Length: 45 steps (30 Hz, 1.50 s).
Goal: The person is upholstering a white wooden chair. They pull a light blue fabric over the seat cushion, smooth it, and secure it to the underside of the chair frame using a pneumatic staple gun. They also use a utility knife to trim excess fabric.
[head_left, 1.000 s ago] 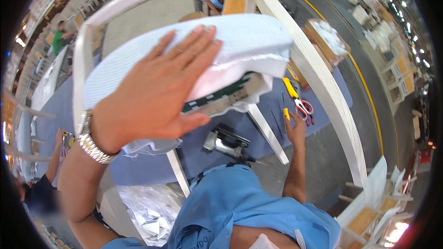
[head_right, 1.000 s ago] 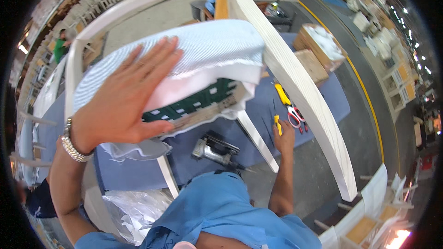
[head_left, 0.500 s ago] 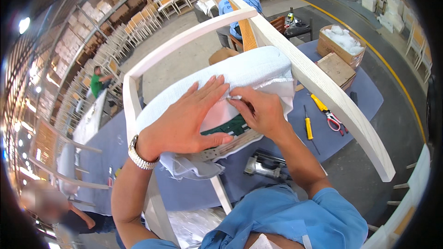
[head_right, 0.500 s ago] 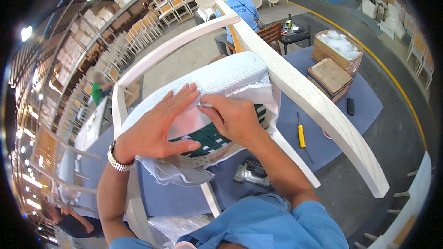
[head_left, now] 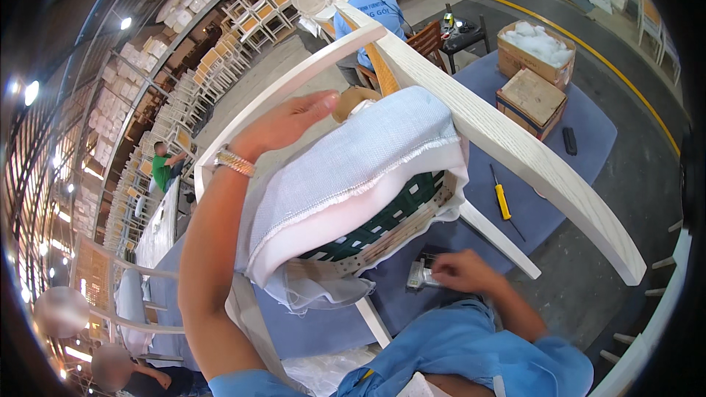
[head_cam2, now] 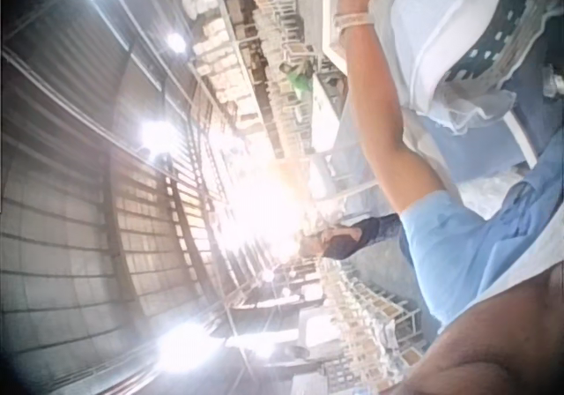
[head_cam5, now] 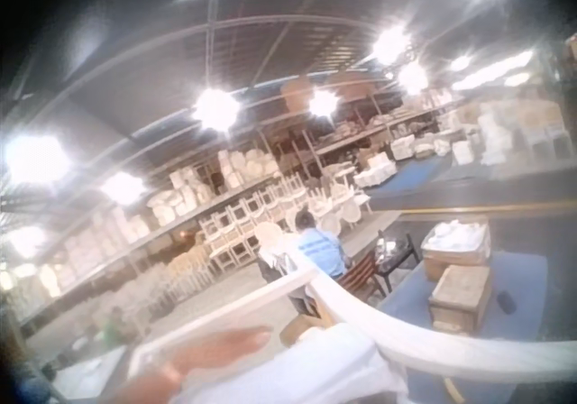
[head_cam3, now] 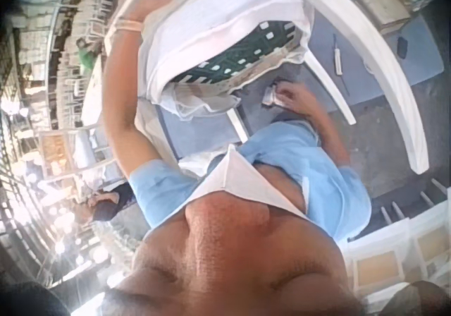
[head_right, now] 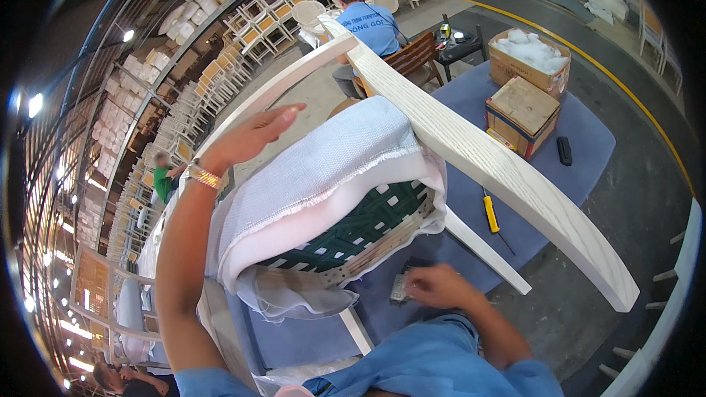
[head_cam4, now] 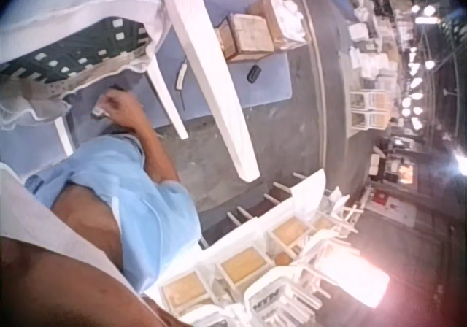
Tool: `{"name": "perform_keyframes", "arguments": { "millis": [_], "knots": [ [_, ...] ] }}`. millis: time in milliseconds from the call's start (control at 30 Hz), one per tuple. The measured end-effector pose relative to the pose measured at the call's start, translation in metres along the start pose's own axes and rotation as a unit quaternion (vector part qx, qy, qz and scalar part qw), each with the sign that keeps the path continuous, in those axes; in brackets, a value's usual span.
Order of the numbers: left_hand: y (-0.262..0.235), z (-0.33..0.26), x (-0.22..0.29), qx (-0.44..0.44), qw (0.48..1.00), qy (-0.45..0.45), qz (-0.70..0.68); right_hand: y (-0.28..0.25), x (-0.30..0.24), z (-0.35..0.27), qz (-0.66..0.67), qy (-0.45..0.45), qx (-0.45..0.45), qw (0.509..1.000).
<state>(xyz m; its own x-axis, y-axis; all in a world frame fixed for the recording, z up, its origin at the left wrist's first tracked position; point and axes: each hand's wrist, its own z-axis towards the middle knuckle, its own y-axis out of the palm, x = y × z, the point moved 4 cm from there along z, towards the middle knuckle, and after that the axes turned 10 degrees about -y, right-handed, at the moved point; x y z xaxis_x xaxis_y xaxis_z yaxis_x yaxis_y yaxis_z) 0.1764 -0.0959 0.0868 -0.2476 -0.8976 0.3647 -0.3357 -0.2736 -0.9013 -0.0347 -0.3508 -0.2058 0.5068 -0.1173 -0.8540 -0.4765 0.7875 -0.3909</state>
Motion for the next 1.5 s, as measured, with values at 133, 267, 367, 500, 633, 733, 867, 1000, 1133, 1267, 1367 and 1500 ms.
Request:
{"name": "perform_keyframes", "arguments": {
  "millis": [133,267,367,500,633,733,867,1000,1133,1267,1367,1500],
  "knots": [
    [0.016,0.017,-0.005,-0.071,0.991,-0.091,-0.064,-0.055,0.062,-0.155,0.367,0.016,0.536,0.76],
    [0.034,0.007,0.016,-0.196,0.962,-0.116,-0.151,-0.049,0.071,-0.163,0.496,0.021,0.626,0.602],
    [0.038,0.004,0.04,-0.111,0.992,0.016,-0.056,0.047,0.166,-0.143,0.333,0.272,0.367,0.825],
    [0.042,-0.017,0.041,-0.019,0.997,0.072,0.036,0.118,0.151,-0.07,-0.206,0.186,-0.058,0.959],
    [0.047,-0.037,0.051,0.035,0.991,0.089,0.09,0.123,0.149,-0.054,-0.251,0.142,-0.122,0.95],
    [0.05,-0.052,0.062,0.037,0.989,0.066,0.125,0.129,0.175,-0.048,-0.256,0.117,-0.099,0.954],
    [0.057,-0.062,0.068,0.049,0.984,0.082,0.147,0.141,0.203,-0.046,-0.241,0.115,-0.074,0.961],
    [0.061,-0.068,0.076,0.083,0.979,0.064,0.175,0.08,0.106,-0.026,-0.111,0.207,-0.077,0.969],
    [0.073,-0.086,0.077,0.136,0.969,0.044,0.202,0.036,0.018,-0.023,-0.015,0.156,0.045,0.987],
    [0.081,-0.092,0.081,0.177,0.954,0.032,0.241,-0.007,-0.054,-0.016,-0.025,0.093,0.1,0.99],
    [0.083,-0.089,0.083,0.197,0.947,0.024,0.252,-0.036,-0.093,0.006,-0.059,-0.097,0.224,0.968],
    [0.083,-0.092,0.088,0.2,0.943,-0.001,0.264,-0.031,-0.106,0.029,-0.042,-0.213,0.327,0.92]
  ]
}}
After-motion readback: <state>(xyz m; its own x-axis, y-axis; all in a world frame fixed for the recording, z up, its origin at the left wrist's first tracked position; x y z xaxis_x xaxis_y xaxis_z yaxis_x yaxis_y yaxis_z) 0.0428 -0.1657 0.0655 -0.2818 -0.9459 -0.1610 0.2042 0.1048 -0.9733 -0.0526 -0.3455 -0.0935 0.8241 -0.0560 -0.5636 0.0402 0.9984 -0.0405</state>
